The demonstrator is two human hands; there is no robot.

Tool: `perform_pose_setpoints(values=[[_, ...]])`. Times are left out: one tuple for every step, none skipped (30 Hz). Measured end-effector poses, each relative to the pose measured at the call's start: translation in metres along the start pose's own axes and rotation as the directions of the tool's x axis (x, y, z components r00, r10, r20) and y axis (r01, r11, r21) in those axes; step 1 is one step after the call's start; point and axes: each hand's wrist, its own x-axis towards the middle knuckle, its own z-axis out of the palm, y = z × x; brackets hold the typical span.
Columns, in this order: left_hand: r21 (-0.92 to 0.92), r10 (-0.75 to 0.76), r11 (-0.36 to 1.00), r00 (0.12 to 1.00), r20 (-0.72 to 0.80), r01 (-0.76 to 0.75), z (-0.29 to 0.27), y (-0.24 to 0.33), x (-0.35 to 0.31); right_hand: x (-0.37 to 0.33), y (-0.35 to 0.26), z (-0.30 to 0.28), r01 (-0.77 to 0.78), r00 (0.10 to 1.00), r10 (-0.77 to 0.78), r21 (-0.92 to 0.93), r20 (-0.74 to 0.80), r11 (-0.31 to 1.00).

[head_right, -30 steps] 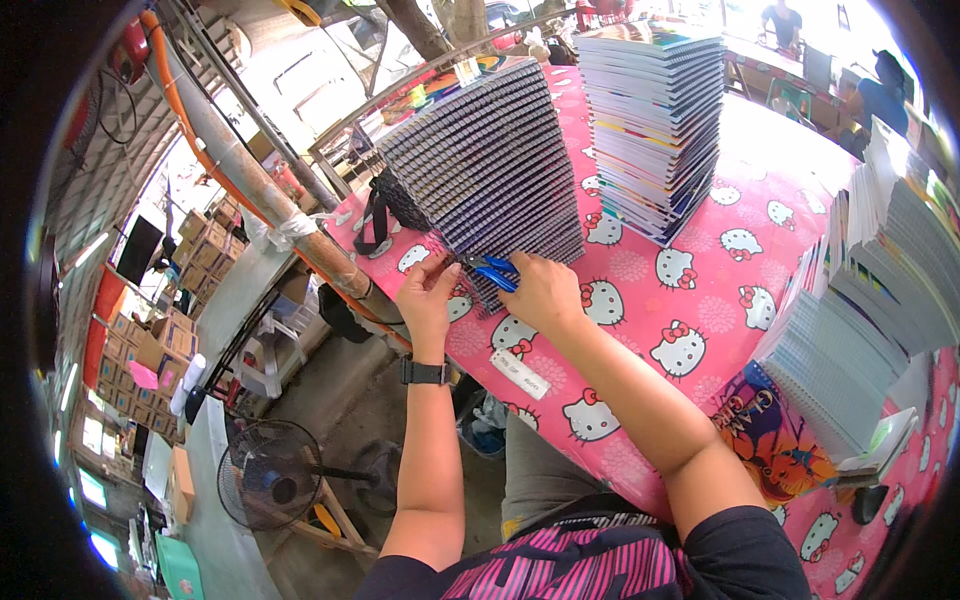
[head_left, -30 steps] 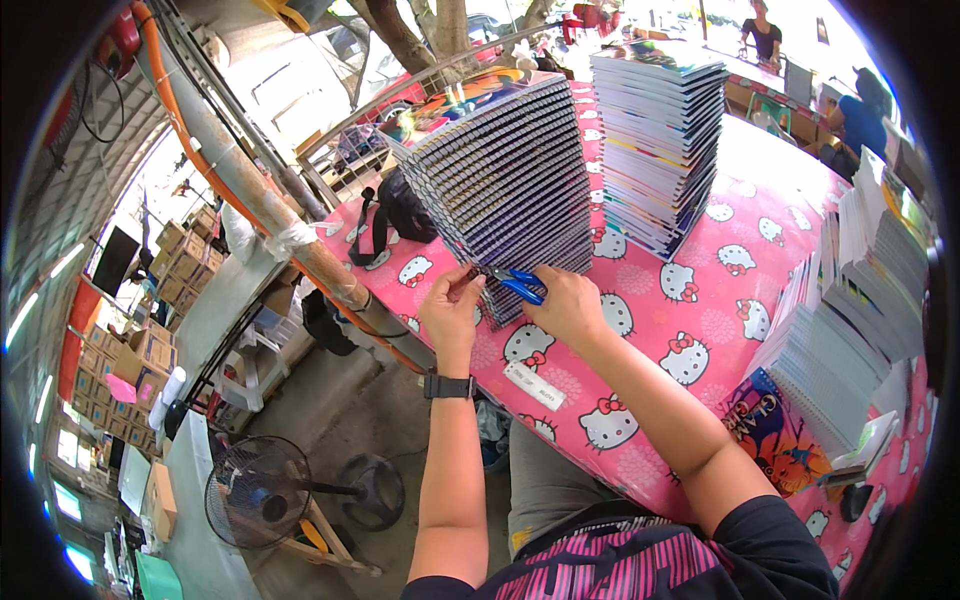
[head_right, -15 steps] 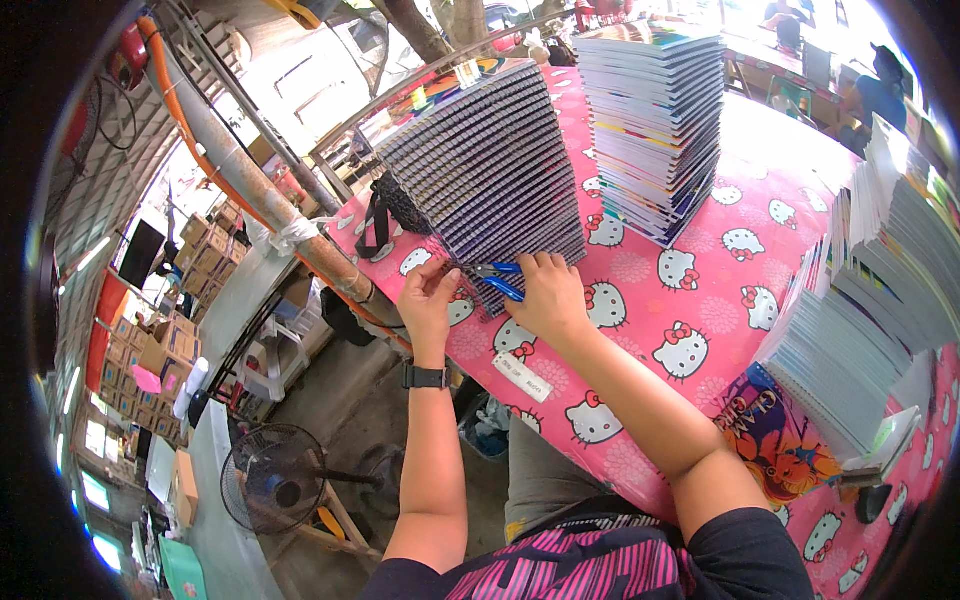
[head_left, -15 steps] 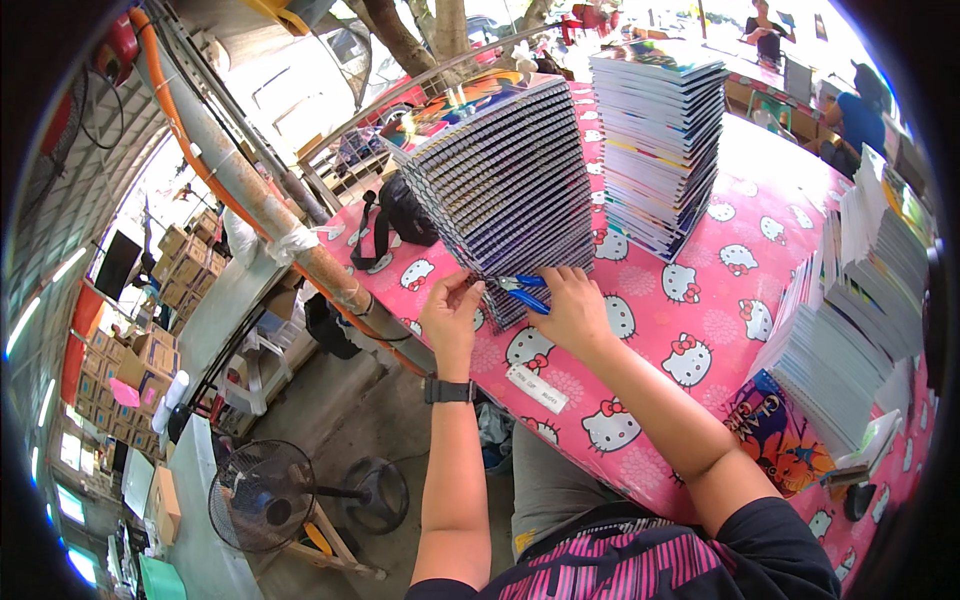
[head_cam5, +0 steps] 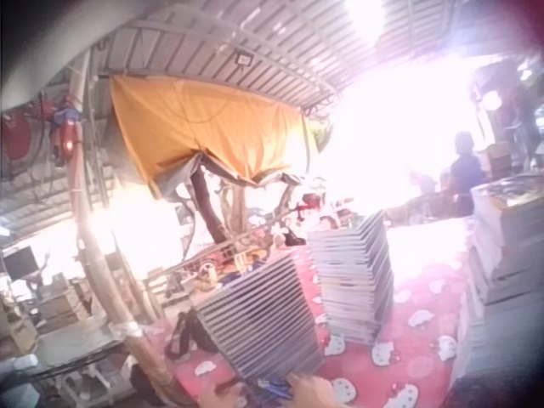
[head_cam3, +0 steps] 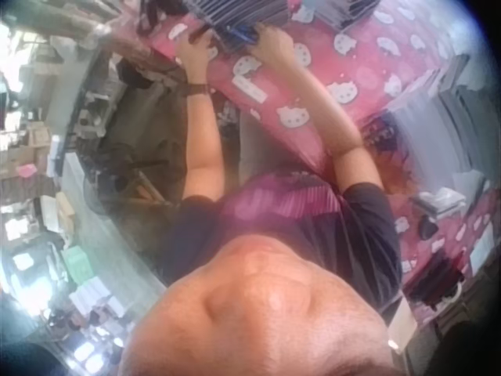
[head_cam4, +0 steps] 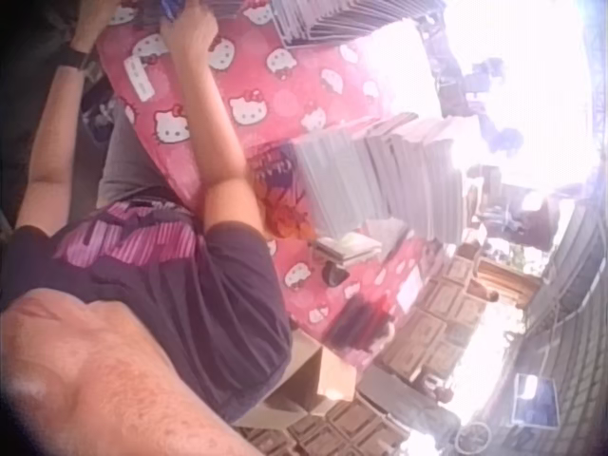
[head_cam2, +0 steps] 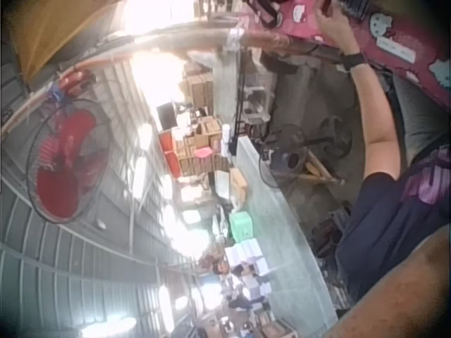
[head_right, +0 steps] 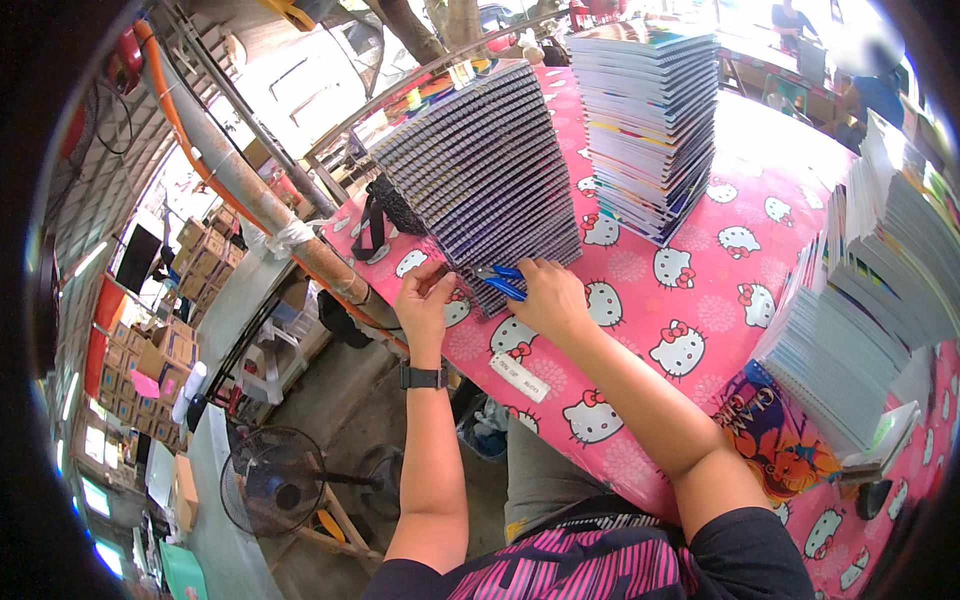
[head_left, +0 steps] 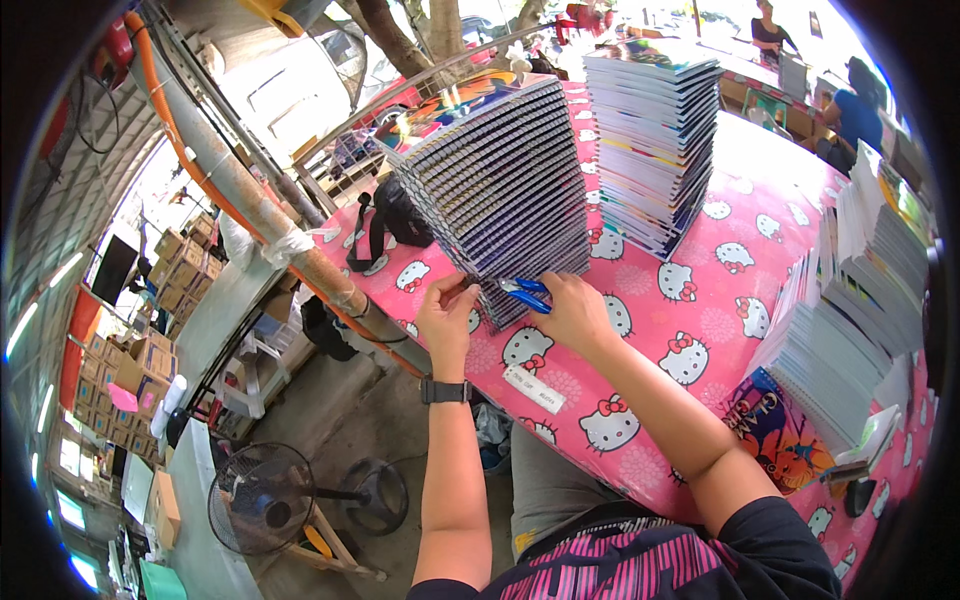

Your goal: The person cuts plastic binding strips from stacks of notebooks using scissors.

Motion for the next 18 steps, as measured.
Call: perform_pose_setpoints(values=[[-0.004, -0.010, 1.000, 1.000, 0.002, 0.010, -0.001, -0.002, 0.000, 0.000, 0.001, 0.002, 0.030, 0.999, -0.032, -0.050, -0.038, 0.998], [0.001, -0.011, 1.000, 1.000, 0.004, 0.011, -0.001, -0.005, 0.000, 0.000, 0.000, 0.004, 0.059, 0.995, -0.067, -0.102, -0.074, 0.993], [0.008, -0.010, 1.000, 1.000, 0.004, 0.010, -0.001, -0.004, -0.001, 0.000, 0.000, 0.005, 0.087, 0.989, -0.104, -0.152, -0.108, 0.985], [0.014, -0.009, 1.000, 1.000, 0.005, 0.009, -0.001, -0.004, -0.002, 0.001, 0.001, 0.006, 0.079, 0.992, -0.093, -0.141, -0.091, 0.987], [0.025, 0.016, 1.000, 1.000, 0.008, -0.016, 0.000, -0.005, -0.001, 0.001, 0.002, 0.007, 0.071, 0.994, -0.081, -0.131, -0.074, 0.989], [0.038, 0.041, 0.998, 0.999, 0.008, -0.041, -0.001, -0.007, -0.001, 0.001, 0.002, 0.007, 0.066, 0.996, -0.072, -0.119, -0.054, 0.991], [0.051, 0.065, 0.997, 0.998, 0.009, -0.066, -0.001, -0.008, 0.000, 0.001, 0.001, 0.007, 0.063, 0.996, -0.069, -0.113, -0.055, 0.992], [0.056, 0.067, 0.996, 0.998, 0.009, -0.067, -0.003, -0.009, 0.000, -0.001, 0.000, 0.005, 0.060, 0.996, -0.066, -0.108, -0.056, 0.992], [0.058, 0.066, 0.996, 0.998, 0.012, -0.066, -0.003, -0.010, 0.000, -0.002, 0.000, 0.004, 0.054, 0.997, -0.060, -0.106, -0.057, 0.993], [0.060, 0.065, 0.996, 0.998, 0.014, -0.066, -0.003, -0.011, 0.000, -0.002, 0.000, 0.005, 0.071, 0.994, -0.079, -0.113, -0.074, 0.991], [0.049, 0.063, 0.997, 0.998, 0.015, -0.063, -0.003, -0.012, 0.000, 0.000, -0.001, 0.006, 0.087, 0.991, -0.098, -0.120, -0.091, 0.989], [0.034, 0.062, 0.998, 0.998, 0.016, -0.062, -0.003, -0.013, 0.000, 0.002, -0.002, 0.007, 0.102, 0.987, -0.117, -0.131, -0.110, 0.986], [0.019, 0.060, 0.998, 0.998, 0.018, -0.061, -0.002, -0.013, 0.000, 0.005, -0.002, 0.007, 0.060, 0.997, -0.064, -0.108, -0.034, 0.992], [0.035, 0.061, 0.997, 0.998, 0.017, -0.062, -0.001, -0.014, 0.000, 0.007, -0.002, 0.007, 0.017, 0.999, -0.013, -0.088, 0.044, 0.996], [0.058, 0.064, 0.996, 0.998, 0.011, -0.064, -0.002, -0.014, 0.000, 0.009, -0.005, 0.006, -0.023, 0.992, 0.031, -0.064, 0.125, 0.998], [0.081, 0.067, 0.994, 0.998, 0.004, -0.067, -0.003, -0.014, -0.001, 0.009, -0.007, 0.004, -0.034, 0.988, 0.042, -0.055, 0.147, 0.998], [0.061, 0.043, 0.997, 0.999, 0.004, -0.043, -0.005, -0.013, -0.001, 0.007, -0.009, -0.001, -0.046, 0.984, 0.053, -0.047, 0.170, 0.998], [0.035, 0.017, 0.999, 1.000, 0.007, -0.017, -0.003, -0.010, -0.002, 0.006, -0.009, -0.006, -0.061, 0.979, 0.069, -0.043, 0.191, 0.997]])
